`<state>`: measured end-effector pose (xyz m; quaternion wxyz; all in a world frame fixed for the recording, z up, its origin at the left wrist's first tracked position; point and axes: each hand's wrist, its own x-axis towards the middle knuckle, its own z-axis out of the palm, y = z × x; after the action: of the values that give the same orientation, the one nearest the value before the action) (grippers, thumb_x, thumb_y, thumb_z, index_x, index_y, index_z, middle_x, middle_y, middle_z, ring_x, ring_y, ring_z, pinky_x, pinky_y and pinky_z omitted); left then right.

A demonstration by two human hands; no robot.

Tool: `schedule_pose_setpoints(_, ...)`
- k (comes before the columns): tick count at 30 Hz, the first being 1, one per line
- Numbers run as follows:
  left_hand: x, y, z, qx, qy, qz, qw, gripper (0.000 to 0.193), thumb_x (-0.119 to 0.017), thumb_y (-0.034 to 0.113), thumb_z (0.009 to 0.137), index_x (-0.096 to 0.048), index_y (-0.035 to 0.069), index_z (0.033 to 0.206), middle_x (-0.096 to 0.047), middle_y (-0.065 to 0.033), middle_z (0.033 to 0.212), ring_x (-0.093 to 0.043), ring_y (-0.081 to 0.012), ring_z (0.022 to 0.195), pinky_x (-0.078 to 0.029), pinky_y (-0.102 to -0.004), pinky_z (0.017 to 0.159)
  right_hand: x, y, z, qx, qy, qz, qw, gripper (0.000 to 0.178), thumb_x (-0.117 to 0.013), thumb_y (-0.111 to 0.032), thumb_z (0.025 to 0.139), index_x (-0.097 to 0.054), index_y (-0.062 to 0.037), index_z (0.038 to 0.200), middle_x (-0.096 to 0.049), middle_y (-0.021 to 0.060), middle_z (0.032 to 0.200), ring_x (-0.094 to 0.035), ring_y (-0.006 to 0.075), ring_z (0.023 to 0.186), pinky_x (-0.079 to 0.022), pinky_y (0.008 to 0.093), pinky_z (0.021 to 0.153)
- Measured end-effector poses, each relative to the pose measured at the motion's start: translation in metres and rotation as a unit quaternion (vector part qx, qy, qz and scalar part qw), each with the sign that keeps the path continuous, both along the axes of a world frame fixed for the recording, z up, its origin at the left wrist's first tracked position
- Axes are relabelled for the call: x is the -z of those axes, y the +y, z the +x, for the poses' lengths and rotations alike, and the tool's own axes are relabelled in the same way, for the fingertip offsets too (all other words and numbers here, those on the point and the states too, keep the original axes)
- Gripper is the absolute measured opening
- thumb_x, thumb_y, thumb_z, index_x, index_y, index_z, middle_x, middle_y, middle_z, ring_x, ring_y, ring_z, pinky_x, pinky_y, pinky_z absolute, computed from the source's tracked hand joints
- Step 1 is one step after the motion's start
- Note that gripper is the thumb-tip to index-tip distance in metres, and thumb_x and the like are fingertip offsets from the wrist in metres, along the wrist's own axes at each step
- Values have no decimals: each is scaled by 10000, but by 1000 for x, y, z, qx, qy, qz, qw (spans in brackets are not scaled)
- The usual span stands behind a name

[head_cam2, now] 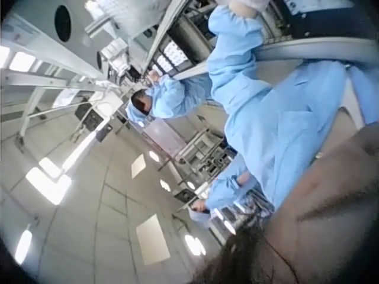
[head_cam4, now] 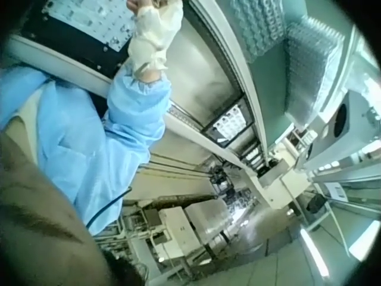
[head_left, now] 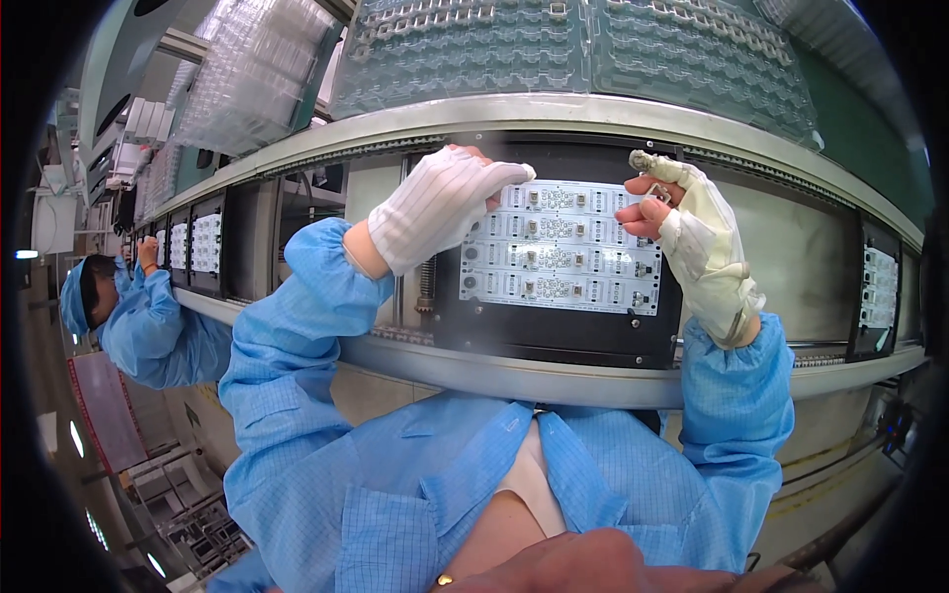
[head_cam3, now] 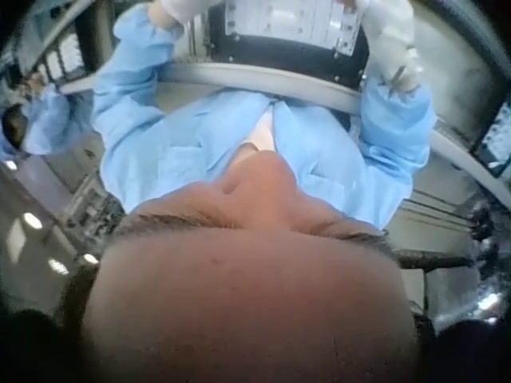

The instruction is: Place small electronic components onto a larger panel on a production line conveyor belt.

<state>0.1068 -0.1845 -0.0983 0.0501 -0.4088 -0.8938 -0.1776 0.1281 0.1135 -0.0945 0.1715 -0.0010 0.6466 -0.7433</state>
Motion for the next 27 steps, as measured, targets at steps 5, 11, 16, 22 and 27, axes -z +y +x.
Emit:
schedule_pose_setpoints(5, -2, 13, 5, -13, 18, -16, 1000, 434, -682, -23, 774, -629, 68, 1195, -617, -63, 796, -612, -282, 786, -492, -391, 754, -4, 4, 0, -11, -11, 27, 1000, 517, -677, -152, 950, -501, 43, 1395, -628, 153, 1210, -652, 179, 988, -534, 287, 896)
schedule_pose_setpoints(11, 17, 6, 20, -32, 93, 38, 994, 388, -691, -30, 745, -644, 63, 1119, -617, -83, 802, -620, -295, 814, -505, -405, 753, 8, 5, 3, -14, 66, 40, 997, 318, -728, 16, 832, -655, 16, 1141, -702, 90, 1099, -622, 127, 995, -502, 277, 905)
schedule_pose_setpoints(16, 13, -2, 29, -46, 26, 95, 994, 384, -739, 12, 750, -655, 66, 1121, -662, -116, 899, -651, -306, 867, -533, -397, 779, 9, 2, 14, -36, 131, 72, 988, 290, -671, 89, 872, -642, 27, 1154, -707, 127, 1124, -654, 168, 1044, -534, 297, 907)
schedule_pose_setpoints(22, -7, -1, 42, -79, 35, 204, 975, 433, -770, 34, 767, -666, 81, 1186, -682, -118, 957, -661, -282, 854, -548, -377, 751, -20, -21, 26, -33, 84, 121, 988, 407, -643, 95, 882, -590, 37, 1281, -702, 149, 1130, -669, 187, 1019, -553, 295, 881)
schedule_pose_setpoints(27, -30, 34, 61, -118, -348, 397, 841, 553, -744, 16, 803, -605, 71, 1335, -687, -86, 1027, -640, -135, 887, -551, -297, 804, -10, -44, 40, -32, 235, 226, 945, 375, -709, 64, 826, -586, 42, 1180, -707, 166, 1157, -700, 201, 1041, -577, 308, 856)
